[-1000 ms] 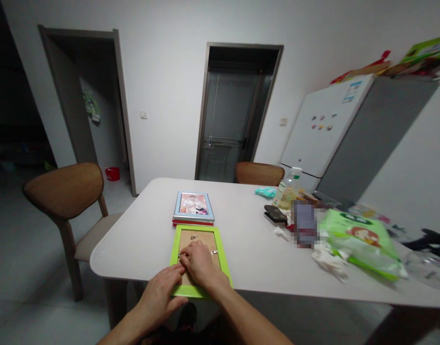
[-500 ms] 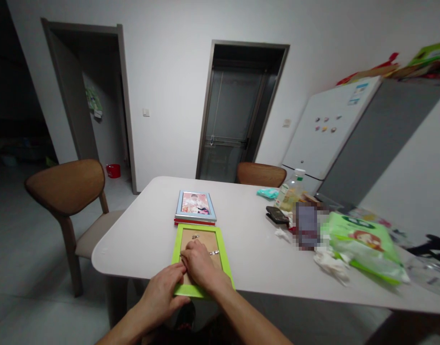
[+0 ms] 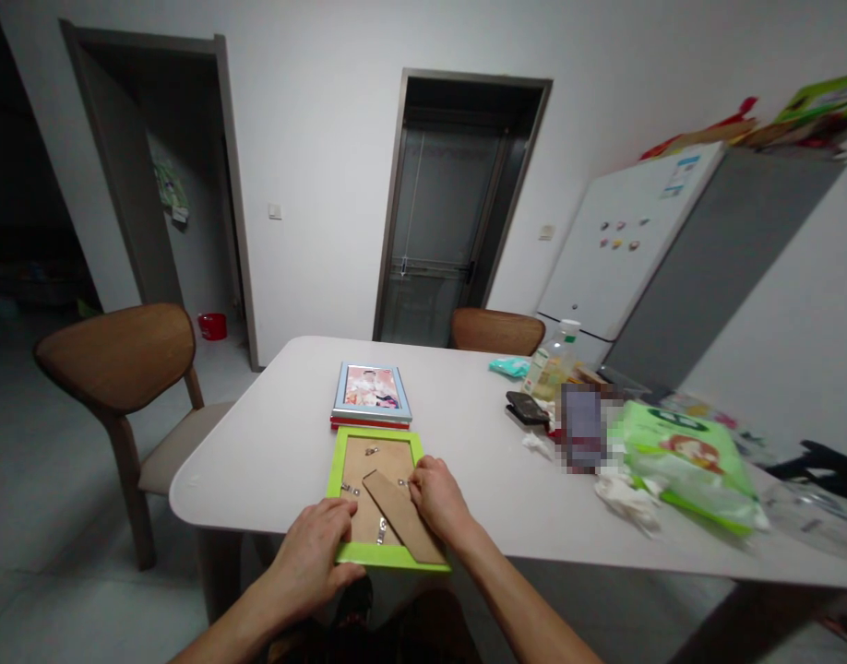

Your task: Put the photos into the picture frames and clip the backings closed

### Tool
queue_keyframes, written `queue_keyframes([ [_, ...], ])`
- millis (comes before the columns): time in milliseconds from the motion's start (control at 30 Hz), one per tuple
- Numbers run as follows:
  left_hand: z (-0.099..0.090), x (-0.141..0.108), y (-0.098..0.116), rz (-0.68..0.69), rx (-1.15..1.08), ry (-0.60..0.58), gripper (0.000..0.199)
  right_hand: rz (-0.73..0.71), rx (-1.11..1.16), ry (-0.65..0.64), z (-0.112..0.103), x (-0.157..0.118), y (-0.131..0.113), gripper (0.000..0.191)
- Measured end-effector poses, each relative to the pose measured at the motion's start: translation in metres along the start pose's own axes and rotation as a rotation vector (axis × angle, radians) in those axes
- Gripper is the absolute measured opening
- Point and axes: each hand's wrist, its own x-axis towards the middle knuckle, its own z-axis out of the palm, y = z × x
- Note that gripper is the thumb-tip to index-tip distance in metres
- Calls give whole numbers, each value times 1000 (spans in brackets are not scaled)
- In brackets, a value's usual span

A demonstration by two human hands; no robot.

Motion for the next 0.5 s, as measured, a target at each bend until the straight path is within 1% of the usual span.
queue_keyframes([
  [100, 1, 0, -1, -15, -2, 9, 42, -5, 12, 1, -1, -1, 0, 24],
  [200, 3, 0, -2, -10, -2, 16, 47, -7, 23, -6, -2, 6, -4, 23],
  [333, 3, 1, -2, -7, 4, 11, 50, -12, 88, -2, 4, 30, -22, 22],
  [433, 3, -1, -1, -8, 3, 14, 53, 33, 103, -2, 15, 50, -35, 19],
  [500, 3, -3, -2, -9, 2, 9, 58, 80, 107, -4, 23, 60, -39, 19],
])
